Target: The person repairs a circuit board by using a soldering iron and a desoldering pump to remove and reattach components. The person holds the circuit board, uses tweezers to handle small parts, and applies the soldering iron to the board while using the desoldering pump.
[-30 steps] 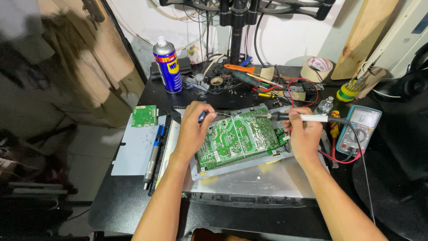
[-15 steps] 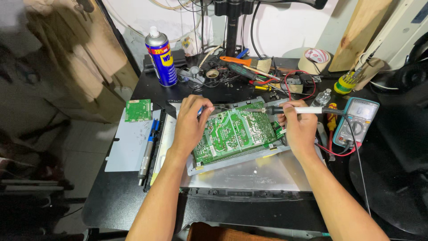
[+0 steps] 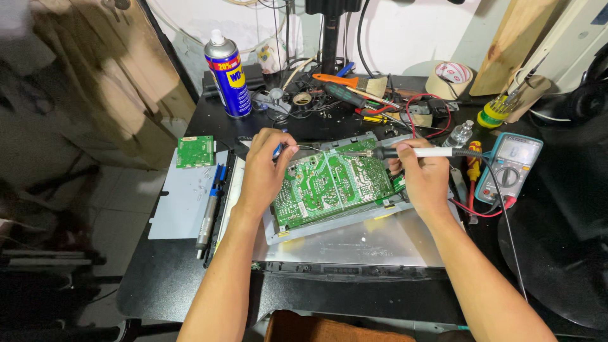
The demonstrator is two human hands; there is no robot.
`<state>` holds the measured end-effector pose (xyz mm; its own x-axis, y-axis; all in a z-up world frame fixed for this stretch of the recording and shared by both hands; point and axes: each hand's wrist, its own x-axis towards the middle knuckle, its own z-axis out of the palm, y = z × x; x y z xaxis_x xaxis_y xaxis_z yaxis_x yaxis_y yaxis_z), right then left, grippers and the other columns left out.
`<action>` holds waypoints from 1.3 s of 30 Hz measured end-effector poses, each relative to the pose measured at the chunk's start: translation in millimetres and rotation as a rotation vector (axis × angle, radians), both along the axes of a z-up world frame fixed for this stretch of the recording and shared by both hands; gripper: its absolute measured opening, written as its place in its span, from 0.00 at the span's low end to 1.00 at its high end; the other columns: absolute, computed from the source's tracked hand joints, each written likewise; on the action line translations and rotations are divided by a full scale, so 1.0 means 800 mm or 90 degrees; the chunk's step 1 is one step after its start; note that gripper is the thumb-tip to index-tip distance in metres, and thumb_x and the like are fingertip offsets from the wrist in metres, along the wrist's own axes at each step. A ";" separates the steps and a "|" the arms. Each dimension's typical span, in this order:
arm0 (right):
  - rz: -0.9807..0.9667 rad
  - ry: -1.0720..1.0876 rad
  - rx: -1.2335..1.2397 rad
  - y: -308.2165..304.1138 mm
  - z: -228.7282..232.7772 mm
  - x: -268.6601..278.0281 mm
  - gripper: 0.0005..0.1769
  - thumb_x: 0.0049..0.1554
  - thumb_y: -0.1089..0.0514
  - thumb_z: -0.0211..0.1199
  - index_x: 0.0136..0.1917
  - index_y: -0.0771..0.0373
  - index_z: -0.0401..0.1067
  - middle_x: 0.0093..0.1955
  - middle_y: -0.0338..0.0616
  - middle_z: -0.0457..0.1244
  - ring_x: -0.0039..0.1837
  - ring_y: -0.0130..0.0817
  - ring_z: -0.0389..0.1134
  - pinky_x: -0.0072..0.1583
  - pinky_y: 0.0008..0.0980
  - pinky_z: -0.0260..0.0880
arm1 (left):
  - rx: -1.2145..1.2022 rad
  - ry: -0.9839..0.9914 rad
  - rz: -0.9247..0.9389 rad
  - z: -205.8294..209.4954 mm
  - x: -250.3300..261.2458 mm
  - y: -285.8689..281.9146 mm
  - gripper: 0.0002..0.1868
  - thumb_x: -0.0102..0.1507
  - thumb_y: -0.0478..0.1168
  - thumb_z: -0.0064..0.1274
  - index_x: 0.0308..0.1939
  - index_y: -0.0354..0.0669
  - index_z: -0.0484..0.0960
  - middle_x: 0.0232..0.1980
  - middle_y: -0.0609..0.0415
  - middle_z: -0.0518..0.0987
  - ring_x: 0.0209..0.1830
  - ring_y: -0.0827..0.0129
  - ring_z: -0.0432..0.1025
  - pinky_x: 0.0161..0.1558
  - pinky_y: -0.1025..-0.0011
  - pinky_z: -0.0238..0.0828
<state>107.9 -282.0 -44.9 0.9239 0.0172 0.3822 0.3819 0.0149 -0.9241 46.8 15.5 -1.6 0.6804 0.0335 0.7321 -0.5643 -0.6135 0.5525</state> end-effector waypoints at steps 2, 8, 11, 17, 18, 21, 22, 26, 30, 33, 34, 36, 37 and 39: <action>0.003 0.003 0.000 0.000 0.000 0.001 0.10 0.67 0.58 0.58 0.51 0.70 0.71 0.39 0.45 0.68 0.40 0.27 0.68 0.45 0.27 0.71 | 0.000 0.000 0.000 0.000 0.000 0.000 0.07 0.64 0.31 0.60 0.43 0.37 0.77 0.46 0.48 0.76 0.49 0.54 0.71 0.51 0.61 0.67; 0.012 0.015 0.000 0.001 0.003 -0.001 0.11 0.67 0.58 0.58 0.52 0.70 0.72 0.40 0.46 0.68 0.40 0.27 0.69 0.45 0.27 0.71 | 0.000 0.001 -0.006 0.002 -0.002 0.000 0.07 0.64 0.31 0.60 0.43 0.37 0.77 0.45 0.49 0.76 0.48 0.55 0.71 0.51 0.62 0.67; 0.010 0.017 -0.015 0.001 0.005 -0.002 0.11 0.67 0.58 0.58 0.52 0.71 0.72 0.40 0.47 0.68 0.41 0.27 0.69 0.46 0.27 0.71 | 0.003 0.003 -0.006 0.002 -0.002 -0.001 0.07 0.65 0.32 0.60 0.43 0.38 0.78 0.46 0.49 0.77 0.48 0.55 0.71 0.51 0.62 0.67; 0.013 0.020 -0.017 0.002 0.007 -0.004 0.12 0.67 0.57 0.59 0.52 0.71 0.72 0.40 0.47 0.68 0.41 0.27 0.69 0.46 0.27 0.72 | 0.009 -0.002 -0.005 0.001 -0.002 -0.001 0.07 0.64 0.31 0.60 0.44 0.38 0.78 0.46 0.49 0.77 0.49 0.55 0.71 0.51 0.62 0.67; 0.013 0.020 -0.018 0.002 0.008 -0.004 0.12 0.67 0.57 0.59 0.52 0.71 0.72 0.40 0.47 0.68 0.41 0.27 0.70 0.46 0.27 0.72 | 0.010 0.000 -0.004 0.001 -0.002 -0.001 0.07 0.64 0.31 0.60 0.44 0.38 0.78 0.46 0.49 0.77 0.49 0.55 0.70 0.51 0.62 0.67; 0.012 0.020 -0.021 0.002 0.008 -0.004 0.12 0.67 0.57 0.59 0.52 0.71 0.72 0.40 0.47 0.68 0.41 0.27 0.69 0.46 0.26 0.72 | 0.011 -0.001 -0.005 0.001 -0.002 -0.002 0.07 0.64 0.31 0.60 0.44 0.38 0.78 0.46 0.49 0.77 0.49 0.55 0.71 0.51 0.62 0.67; 0.011 0.021 -0.022 0.002 0.008 -0.004 0.12 0.67 0.57 0.59 0.52 0.71 0.72 0.40 0.47 0.68 0.41 0.27 0.69 0.46 0.26 0.72 | 0.011 -0.001 -0.005 0.001 -0.002 -0.002 0.07 0.64 0.31 0.60 0.44 0.38 0.78 0.46 0.49 0.77 0.49 0.55 0.71 0.51 0.62 0.67; 0.008 0.022 -0.021 0.003 0.007 -0.003 0.12 0.67 0.57 0.59 0.52 0.71 0.72 0.40 0.46 0.68 0.41 0.27 0.69 0.45 0.26 0.71 | 0.009 0.005 -0.005 0.002 -0.002 -0.003 0.07 0.64 0.31 0.60 0.44 0.38 0.79 0.46 0.50 0.77 0.49 0.56 0.71 0.51 0.62 0.67; 0.006 0.018 -0.023 0.002 0.006 -0.004 0.11 0.67 0.58 0.59 0.52 0.71 0.72 0.40 0.46 0.68 0.41 0.27 0.69 0.45 0.26 0.72 | 0.010 0.003 -0.009 0.001 -0.003 -0.003 0.07 0.64 0.31 0.60 0.44 0.38 0.78 0.46 0.50 0.77 0.49 0.56 0.70 0.50 0.62 0.67; 0.009 0.015 -0.021 0.002 0.005 -0.002 0.11 0.67 0.58 0.58 0.52 0.71 0.72 0.40 0.46 0.68 0.40 0.27 0.69 0.45 0.27 0.72 | 0.010 0.001 -0.009 0.002 -0.003 -0.004 0.07 0.64 0.31 0.60 0.44 0.38 0.78 0.46 0.50 0.77 0.49 0.56 0.70 0.50 0.62 0.67; 0.011 0.012 -0.019 0.002 0.004 -0.001 0.11 0.67 0.59 0.58 0.52 0.71 0.72 0.40 0.47 0.68 0.40 0.27 0.69 0.45 0.27 0.72 | 0.010 0.002 -0.009 0.002 -0.003 -0.004 0.07 0.64 0.31 0.60 0.44 0.38 0.78 0.46 0.50 0.77 0.49 0.56 0.70 0.50 0.62 0.67; 0.010 0.016 -0.020 0.002 0.004 -0.001 0.11 0.67 0.59 0.58 0.52 0.71 0.72 0.40 0.47 0.68 0.40 0.27 0.69 0.45 0.27 0.72 | 0.010 0.001 -0.014 0.002 -0.003 -0.005 0.07 0.64 0.31 0.61 0.43 0.39 0.78 0.46 0.50 0.76 0.48 0.56 0.71 0.50 0.63 0.67; 0.009 0.019 -0.020 0.002 0.004 -0.001 0.11 0.67 0.59 0.58 0.52 0.71 0.72 0.40 0.47 0.68 0.40 0.28 0.70 0.45 0.27 0.72 | 0.010 0.001 -0.014 0.002 -0.003 -0.005 0.07 0.64 0.31 0.61 0.43 0.39 0.78 0.46 0.50 0.76 0.48 0.56 0.71 0.50 0.63 0.67; 0.013 0.017 -0.019 0.001 0.003 -0.001 0.11 0.67 0.59 0.58 0.52 0.71 0.72 0.40 0.47 0.68 0.41 0.28 0.69 0.46 0.27 0.72 | 0.011 0.010 -0.014 0.001 -0.004 -0.006 0.07 0.64 0.31 0.60 0.43 0.38 0.78 0.46 0.50 0.76 0.48 0.56 0.71 0.50 0.63 0.67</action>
